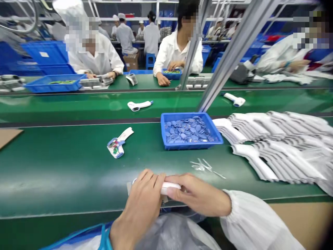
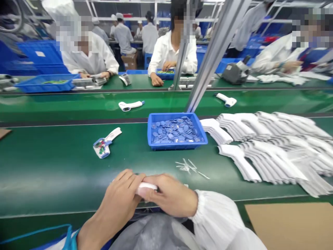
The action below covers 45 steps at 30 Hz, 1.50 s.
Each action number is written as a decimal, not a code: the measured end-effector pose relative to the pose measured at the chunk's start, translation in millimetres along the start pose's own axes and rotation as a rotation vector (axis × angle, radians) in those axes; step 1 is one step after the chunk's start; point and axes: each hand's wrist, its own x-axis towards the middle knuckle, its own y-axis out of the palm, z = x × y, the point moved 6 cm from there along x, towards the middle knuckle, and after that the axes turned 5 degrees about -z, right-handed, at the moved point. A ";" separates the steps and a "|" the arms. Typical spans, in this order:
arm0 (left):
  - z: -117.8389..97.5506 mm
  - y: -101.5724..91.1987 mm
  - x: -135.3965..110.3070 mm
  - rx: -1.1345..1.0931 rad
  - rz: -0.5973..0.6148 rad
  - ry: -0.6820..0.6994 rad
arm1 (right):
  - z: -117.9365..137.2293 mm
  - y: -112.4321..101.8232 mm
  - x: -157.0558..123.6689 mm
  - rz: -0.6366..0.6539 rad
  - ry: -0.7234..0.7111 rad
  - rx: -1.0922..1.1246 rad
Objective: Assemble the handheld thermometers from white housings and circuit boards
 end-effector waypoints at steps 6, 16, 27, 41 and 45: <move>16.1 6.9 25.1 -0.268 0.094 -0.423 | -41.1 -141.8 2.2 -0.540 0.164 -0.517; 32.5 18.1 16.8 -0.638 0.052 -0.608 | -77.4 -157.9 111.9 -0.548 0.125 -0.700; 14.0 -13.2 31.9 -0.564 0.105 -0.461 | -13.7 -87.0 15.0 -0.506 0.041 0.238; 1.2 -9.9 37.3 -0.416 0.089 -0.210 | 19.8 -33.7 -2.3 -0.648 -0.289 -0.283; 1.4 -5.2 41.3 -0.273 0.051 -0.143 | 10.7 -27.7 -4.4 -0.761 -0.341 -0.414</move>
